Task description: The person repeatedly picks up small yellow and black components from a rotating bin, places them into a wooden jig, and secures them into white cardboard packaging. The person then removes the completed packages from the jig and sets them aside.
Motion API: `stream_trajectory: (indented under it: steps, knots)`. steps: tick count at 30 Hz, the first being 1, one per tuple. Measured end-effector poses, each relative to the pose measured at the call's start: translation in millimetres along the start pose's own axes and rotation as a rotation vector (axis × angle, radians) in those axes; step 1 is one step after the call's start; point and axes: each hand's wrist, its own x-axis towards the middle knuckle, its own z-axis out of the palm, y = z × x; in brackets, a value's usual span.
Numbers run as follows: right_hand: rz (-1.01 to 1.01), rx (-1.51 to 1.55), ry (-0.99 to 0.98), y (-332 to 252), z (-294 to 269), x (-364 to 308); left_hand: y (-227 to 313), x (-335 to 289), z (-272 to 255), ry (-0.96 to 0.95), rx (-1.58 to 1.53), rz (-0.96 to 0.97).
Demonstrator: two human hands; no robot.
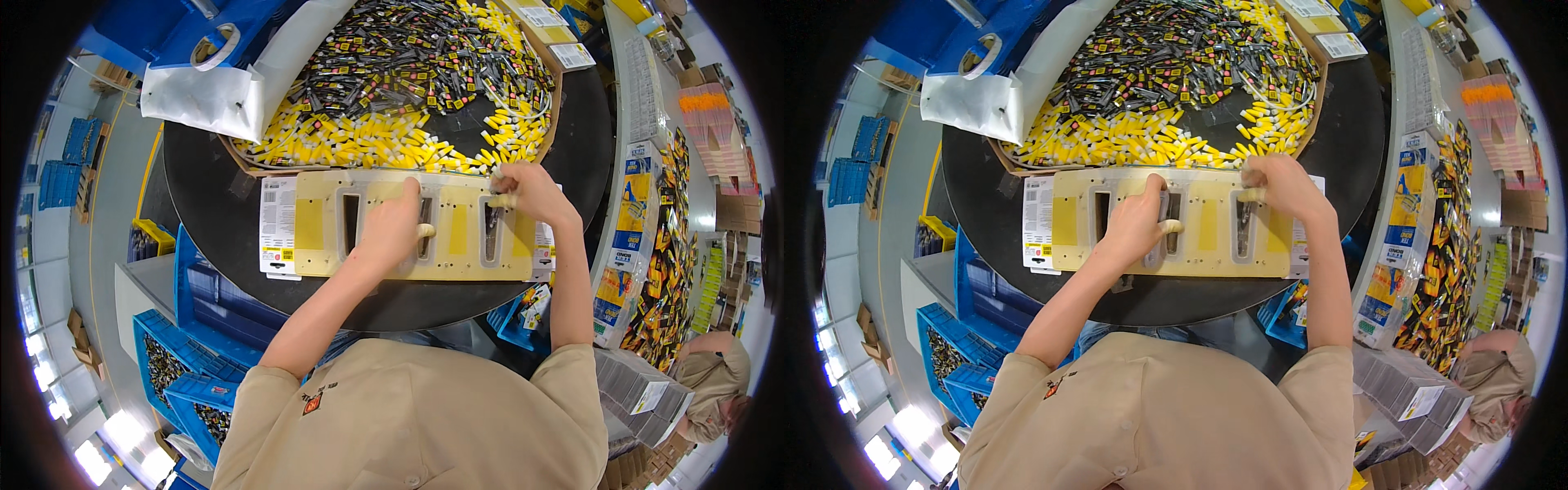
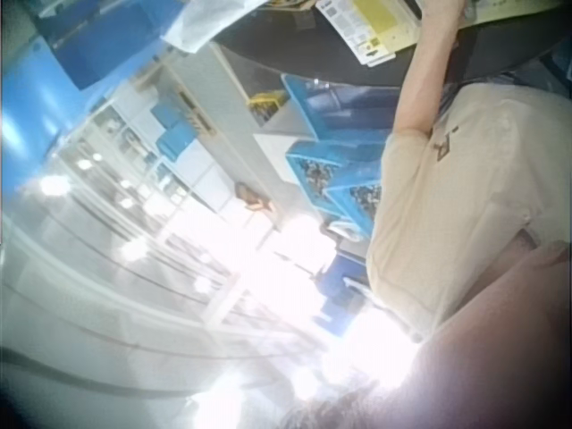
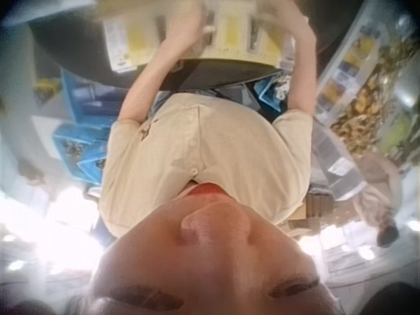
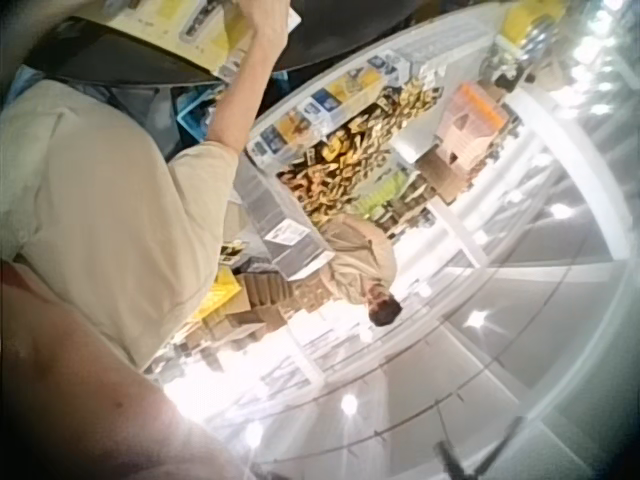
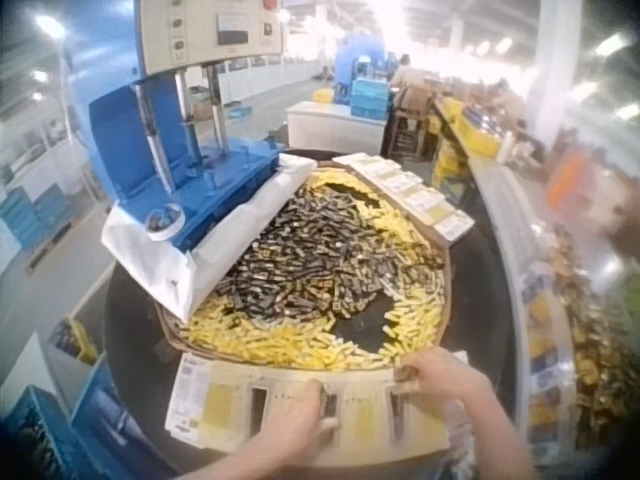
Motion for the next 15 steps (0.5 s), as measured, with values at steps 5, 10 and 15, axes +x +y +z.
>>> stream_trajectory:
  steps: [5,10,15]
  knots:
    - [-0.083,0.041,0.235,11,32,51,-16,-17,-6,0.027,0.004,-0.085]
    - [-0.230,-0.358,0.727,52,57,130,-51,-41,-24,0.088,-0.305,0.051]
    - [-0.294,-0.414,0.611,43,43,139,-69,-35,-49,0.121,0.064,-0.196]
